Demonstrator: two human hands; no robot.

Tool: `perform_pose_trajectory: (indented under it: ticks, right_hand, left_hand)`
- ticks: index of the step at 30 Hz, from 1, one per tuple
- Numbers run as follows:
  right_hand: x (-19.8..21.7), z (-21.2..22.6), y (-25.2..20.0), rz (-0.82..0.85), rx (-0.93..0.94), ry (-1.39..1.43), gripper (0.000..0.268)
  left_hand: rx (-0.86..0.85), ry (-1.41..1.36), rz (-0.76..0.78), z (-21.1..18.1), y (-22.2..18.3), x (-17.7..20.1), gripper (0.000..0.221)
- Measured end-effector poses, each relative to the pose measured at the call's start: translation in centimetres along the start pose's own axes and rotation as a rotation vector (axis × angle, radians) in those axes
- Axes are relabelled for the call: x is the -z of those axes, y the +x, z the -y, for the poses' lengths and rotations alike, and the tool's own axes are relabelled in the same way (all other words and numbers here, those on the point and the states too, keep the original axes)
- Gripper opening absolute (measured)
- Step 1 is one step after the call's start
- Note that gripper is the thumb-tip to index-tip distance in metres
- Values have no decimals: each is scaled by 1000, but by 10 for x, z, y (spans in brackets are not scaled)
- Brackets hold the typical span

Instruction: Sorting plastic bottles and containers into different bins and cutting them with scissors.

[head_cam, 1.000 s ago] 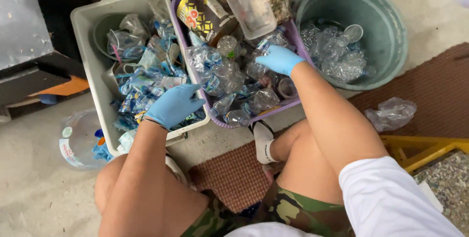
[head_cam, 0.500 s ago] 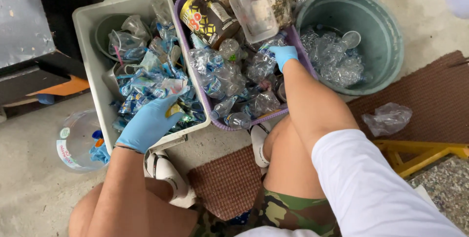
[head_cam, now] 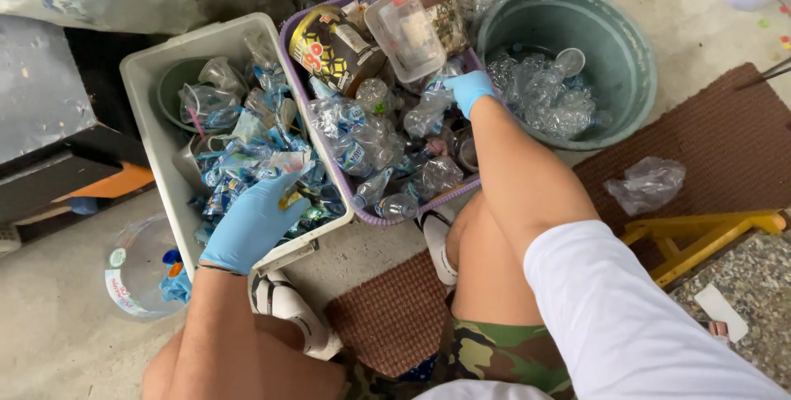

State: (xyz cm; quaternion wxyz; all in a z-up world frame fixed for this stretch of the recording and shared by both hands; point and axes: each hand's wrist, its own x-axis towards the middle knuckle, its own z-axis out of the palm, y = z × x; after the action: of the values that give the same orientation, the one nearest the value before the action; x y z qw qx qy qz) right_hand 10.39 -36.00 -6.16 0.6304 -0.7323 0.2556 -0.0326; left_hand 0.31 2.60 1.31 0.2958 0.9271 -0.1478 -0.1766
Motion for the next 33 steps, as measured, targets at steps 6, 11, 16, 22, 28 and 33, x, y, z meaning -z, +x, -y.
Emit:
perform_pose_trajectory:
  ticks: [6,11,16,22,28,33]
  right_hand:
    - [27,-67,99,-38,-44,-159,48]
    - [-8,21,2,283,131,-136,43]
    - [-67,73,-82,635,252,-192,44]
    - [-132,85,-148,820,329,22,50]
    - [-182,47,-137,909,378,167,39]
    - [-203,34,-134,893,381,51,31]
  left_hand:
    - [-128,58,-92,-9,9,-4,42]
    - [-169,59,-174,-25,0,4,41]
    - [-157,-59,-311,-15,-9,-8,45]
    - [20,-549,-418,-28,-37,4,82]
    - [-31,-1533,-574,0,-33,-14,57]
    - [-148,-1768,-691,38,-34,-6,80]
